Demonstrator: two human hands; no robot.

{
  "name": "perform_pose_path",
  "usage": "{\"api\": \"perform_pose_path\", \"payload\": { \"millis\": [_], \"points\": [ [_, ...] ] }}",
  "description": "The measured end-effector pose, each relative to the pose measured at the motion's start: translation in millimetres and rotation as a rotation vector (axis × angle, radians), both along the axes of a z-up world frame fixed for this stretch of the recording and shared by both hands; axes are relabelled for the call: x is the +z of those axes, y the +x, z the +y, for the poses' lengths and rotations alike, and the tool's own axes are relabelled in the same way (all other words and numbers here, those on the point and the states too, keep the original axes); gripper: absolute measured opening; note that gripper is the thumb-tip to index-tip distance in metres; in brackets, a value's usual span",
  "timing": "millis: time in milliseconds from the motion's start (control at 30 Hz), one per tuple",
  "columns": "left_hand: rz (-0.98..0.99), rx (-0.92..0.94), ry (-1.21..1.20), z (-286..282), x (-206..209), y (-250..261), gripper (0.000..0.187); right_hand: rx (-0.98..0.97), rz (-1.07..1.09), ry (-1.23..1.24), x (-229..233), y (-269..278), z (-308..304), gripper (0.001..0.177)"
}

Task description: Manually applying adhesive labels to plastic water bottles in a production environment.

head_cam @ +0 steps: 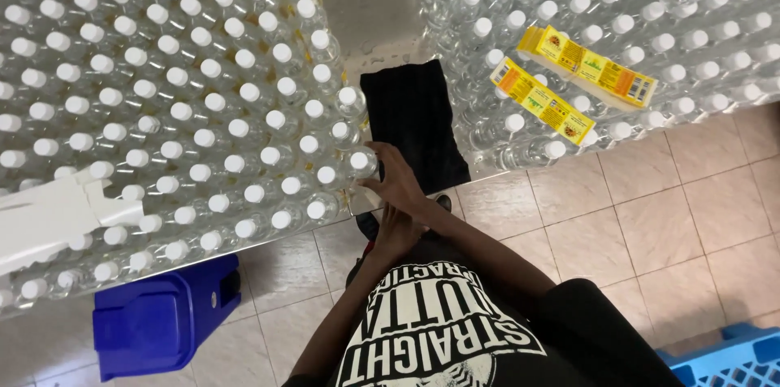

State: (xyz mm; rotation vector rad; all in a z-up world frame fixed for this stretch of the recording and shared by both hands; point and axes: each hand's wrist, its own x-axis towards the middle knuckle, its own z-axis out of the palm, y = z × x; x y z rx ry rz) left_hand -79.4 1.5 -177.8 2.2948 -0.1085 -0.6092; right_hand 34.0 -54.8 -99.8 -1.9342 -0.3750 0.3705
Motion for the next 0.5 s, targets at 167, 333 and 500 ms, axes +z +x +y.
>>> {"api": "perform_pose_path", "payload": {
  "millis": [167, 333, 500],
  "points": [
    [-0.037, -0.015, 0.034, -0.6, 4.0, 8.1, 0.095, 0.049, -0.023, 0.058, -32.2, 5.0, -33.8, 0.100],
    [-0.037, -0.072, 0.184, -1.7, -4.5, 15.1, 0.104, -0.080, -0.425, -0.390, -60.9, 25.3, -95.5, 0.062],
    [-0.013, -0.082, 0.185, -9.0, 2.1, 19.5, 0.110, -0.044, -0.522, -0.535, -93.6, 23.9, -121.6, 0.061]
  ]
}}
